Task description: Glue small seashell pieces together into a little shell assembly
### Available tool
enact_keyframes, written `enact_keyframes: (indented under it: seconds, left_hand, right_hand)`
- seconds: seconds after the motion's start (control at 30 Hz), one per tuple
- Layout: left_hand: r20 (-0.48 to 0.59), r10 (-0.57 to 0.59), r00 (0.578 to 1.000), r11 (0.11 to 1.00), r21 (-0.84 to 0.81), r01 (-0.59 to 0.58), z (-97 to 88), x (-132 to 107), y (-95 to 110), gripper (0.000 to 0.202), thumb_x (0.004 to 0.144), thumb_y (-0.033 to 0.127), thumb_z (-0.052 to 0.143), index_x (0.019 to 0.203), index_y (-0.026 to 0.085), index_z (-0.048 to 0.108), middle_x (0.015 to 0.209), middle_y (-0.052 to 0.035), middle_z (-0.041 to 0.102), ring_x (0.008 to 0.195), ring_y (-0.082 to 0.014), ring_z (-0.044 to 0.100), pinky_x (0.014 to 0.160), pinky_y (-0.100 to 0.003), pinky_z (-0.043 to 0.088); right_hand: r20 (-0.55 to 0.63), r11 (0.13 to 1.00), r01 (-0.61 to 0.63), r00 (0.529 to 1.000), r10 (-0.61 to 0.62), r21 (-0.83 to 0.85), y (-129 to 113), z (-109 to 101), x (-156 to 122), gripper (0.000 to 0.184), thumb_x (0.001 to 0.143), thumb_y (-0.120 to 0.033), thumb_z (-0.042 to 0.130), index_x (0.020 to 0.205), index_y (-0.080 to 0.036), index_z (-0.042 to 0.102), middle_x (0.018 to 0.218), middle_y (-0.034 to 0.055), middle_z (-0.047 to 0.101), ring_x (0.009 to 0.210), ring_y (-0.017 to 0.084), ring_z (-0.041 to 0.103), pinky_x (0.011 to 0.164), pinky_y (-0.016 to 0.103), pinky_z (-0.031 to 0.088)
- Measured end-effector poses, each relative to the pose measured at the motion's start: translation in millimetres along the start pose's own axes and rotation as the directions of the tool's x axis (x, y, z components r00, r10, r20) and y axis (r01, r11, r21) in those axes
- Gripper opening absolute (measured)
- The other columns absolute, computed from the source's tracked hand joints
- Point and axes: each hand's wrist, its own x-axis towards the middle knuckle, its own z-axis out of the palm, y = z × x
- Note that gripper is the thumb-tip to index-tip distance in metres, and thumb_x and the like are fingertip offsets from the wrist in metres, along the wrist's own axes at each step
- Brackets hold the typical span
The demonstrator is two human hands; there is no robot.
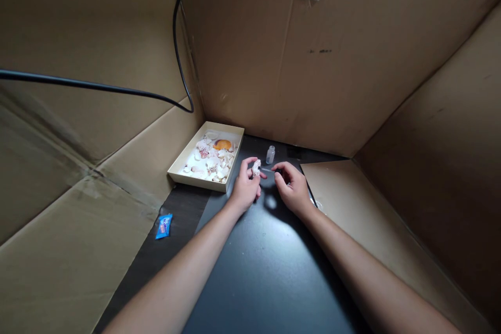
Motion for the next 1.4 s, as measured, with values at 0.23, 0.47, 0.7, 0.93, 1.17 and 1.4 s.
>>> enact_keyframes:
  seconds: [0.23,0.47,0.7,0.93,1.17,1.4]
  left_hand:
    - [0.006,-0.001,1.0,1.0,0.005,0.001,-0.2,-0.7,2.1,0.039,0.085,0.015,0.05,0.12,0.023,0.036,0.084,0.0048,0.06,0.035,-0.0005,0.043,0.035,-0.016,0.032]
    - [-0.001,-0.005,1.0,1.0,-0.005,0.005,0.4,-1.2,2.8,0.037,0.084,0.017,0.054,0.116,0.024,0.037,0.081,0.007,0.059,0.035,-0.0002,0.043,0.036,-0.016,0.032]
    - [-0.005,0.003,1.0,1.0,0.009,-0.003,0.2,-0.7,2.4,0.036,0.084,0.017,0.054,0.116,0.024,0.039,0.084,0.0065,0.059,0.036,-0.0001,0.043,0.036,-0.016,0.032]
    - [0.0,0.023,1.0,1.0,0.013,-0.023,0.4,-0.7,1.1,0.038,0.082,0.015,0.051,0.117,0.023,0.038,0.096,0.0018,0.06,0.038,0.0001,0.044,0.034,-0.015,0.033]
    - [-0.017,0.04,0.999,0.999,0.02,-0.04,0.2,1.2,-1.2,0.039,0.082,0.014,0.051,0.118,0.021,0.038,0.1,-0.0011,0.058,0.048,-0.0016,0.051,0.04,-0.015,0.041]
    - [-0.039,0.047,0.998,0.999,0.01,-0.047,1.1,2.4,-0.8,0.04,0.08,0.011,0.053,0.117,0.019,0.039,0.1,-0.0031,0.058,0.062,-0.0051,0.058,0.051,-0.017,0.048]
  right_hand:
    - [0.006,0.999,0.032,0.999,-0.032,-0.004,-1.1,0.0,0.6,0.011,0.086,-0.025,0.05,0.088,-0.02,0.059,0.075,0.0001,0.056,0.06,0.013,0.047,0.059,0.026,0.038]
    - [0.02,0.999,0.027,0.999,-0.027,0.022,0.4,1.1,-0.4,0.014,0.087,-0.027,0.05,0.094,-0.02,0.059,0.072,-0.0009,0.055,0.058,0.012,0.046,0.057,0.026,0.037]
    - [-0.028,0.995,-0.044,0.999,0.046,0.085,4.3,2.6,-1.0,0.017,0.085,-0.029,0.053,0.1,-0.021,0.049,0.069,-0.0039,0.049,0.057,0.012,0.045,0.054,0.025,0.037]
    - [-0.05,0.995,-0.063,0.997,0.067,0.075,3.2,2.3,-1.0,0.014,0.083,-0.028,0.054,0.093,-0.021,0.047,0.07,-0.0042,0.048,0.057,0.011,0.044,0.054,0.024,0.036]
    - [-0.045,0.996,-0.064,0.997,0.067,0.068,3.1,2.6,-1.0,0.014,0.082,-0.027,0.055,0.091,-0.022,0.046,0.068,-0.0048,0.046,0.055,0.011,0.044,0.053,0.024,0.035]
    - [-0.012,0.99,-0.096,0.995,0.098,0.101,5.7,3.4,-1.4,0.015,0.085,-0.032,0.054,0.094,-0.022,0.046,0.069,-0.0045,0.046,0.055,0.011,0.045,0.051,0.023,0.035]
